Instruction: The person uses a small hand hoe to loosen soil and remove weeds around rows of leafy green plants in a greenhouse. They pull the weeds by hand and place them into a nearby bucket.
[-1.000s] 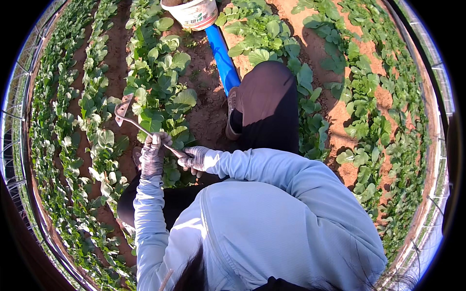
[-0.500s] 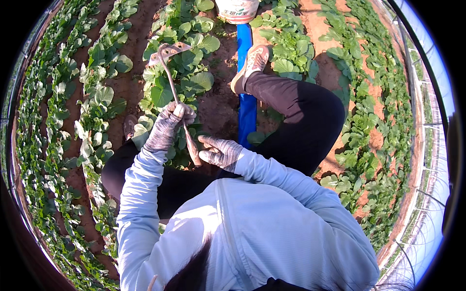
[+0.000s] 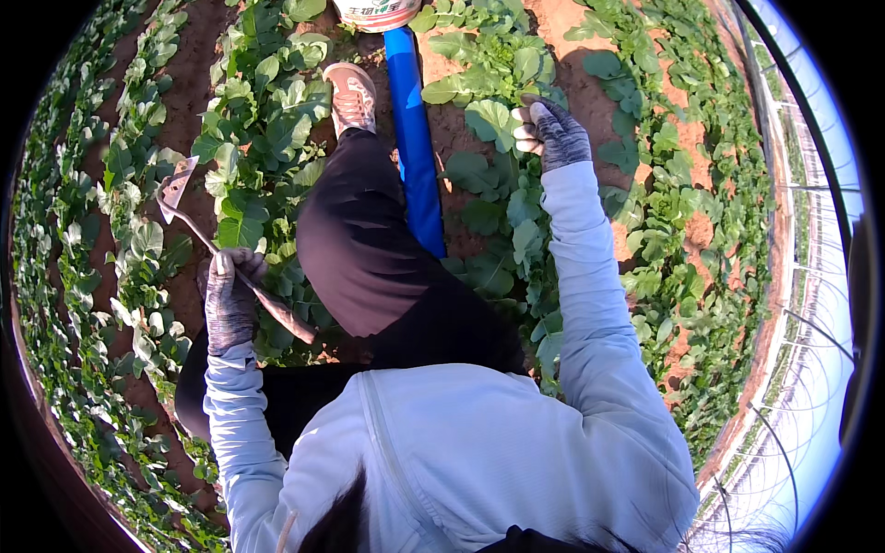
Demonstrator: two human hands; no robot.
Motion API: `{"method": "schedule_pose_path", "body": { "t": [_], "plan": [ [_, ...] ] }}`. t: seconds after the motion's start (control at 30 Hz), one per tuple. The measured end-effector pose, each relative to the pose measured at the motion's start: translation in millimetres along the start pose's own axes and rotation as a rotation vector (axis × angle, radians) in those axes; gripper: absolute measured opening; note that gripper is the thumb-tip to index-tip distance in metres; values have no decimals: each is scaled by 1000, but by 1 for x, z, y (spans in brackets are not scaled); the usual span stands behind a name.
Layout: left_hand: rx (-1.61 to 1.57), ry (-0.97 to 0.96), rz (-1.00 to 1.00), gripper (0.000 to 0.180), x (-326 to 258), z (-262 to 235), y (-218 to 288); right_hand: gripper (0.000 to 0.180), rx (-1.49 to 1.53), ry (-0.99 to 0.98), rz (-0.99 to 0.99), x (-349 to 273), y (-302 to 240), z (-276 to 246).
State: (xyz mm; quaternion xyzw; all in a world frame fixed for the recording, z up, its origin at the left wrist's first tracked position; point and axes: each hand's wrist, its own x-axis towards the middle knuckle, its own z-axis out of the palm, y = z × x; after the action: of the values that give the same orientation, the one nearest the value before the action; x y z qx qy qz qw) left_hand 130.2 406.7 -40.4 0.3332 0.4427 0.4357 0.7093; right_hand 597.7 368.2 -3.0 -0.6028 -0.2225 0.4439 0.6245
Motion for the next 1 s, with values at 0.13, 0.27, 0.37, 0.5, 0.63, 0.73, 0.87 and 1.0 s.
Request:
{"method": "schedule_pose_path", "body": {
  "t": [0.13, 0.27, 0.37, 0.5, 0.63, 0.73, 0.87, 1.0],
  "plan": [
    [-33, 99, -25, 31, 6, 0, -3, 23, -120, -228, 148, 53, 65, 28],
    [-10, 111, -79, 31, 13, 6, 0, 30, -1243, -370, -233, 100, 163, 9],
    [-46, 98, -122, 31, 14, 4, 6, 38, -1747, -644, -116, 90, 170, 30],
    [-43, 46, -143, 32, 17, 16, 13, 37, -1847, -843, 220, 70, 161, 25],
    [-55, 18, -140, 33, 16, 21, 18, 36, -2022, -1101, 457, 48, 148, 20],
    [-65, 23, -152, 33, 15, 21, 18, 45, -2231, -1148, 478, 27, 149, 19],
    [-80, 8, -150, 33, 15, 16, 14, 45, -2293, -1091, 283, 8, 140, 51],
    [-56, 33, -150, 33, 12, 12, 14, 45, -1635, -1107, 408, 5, 132, 48]
  ]
}}
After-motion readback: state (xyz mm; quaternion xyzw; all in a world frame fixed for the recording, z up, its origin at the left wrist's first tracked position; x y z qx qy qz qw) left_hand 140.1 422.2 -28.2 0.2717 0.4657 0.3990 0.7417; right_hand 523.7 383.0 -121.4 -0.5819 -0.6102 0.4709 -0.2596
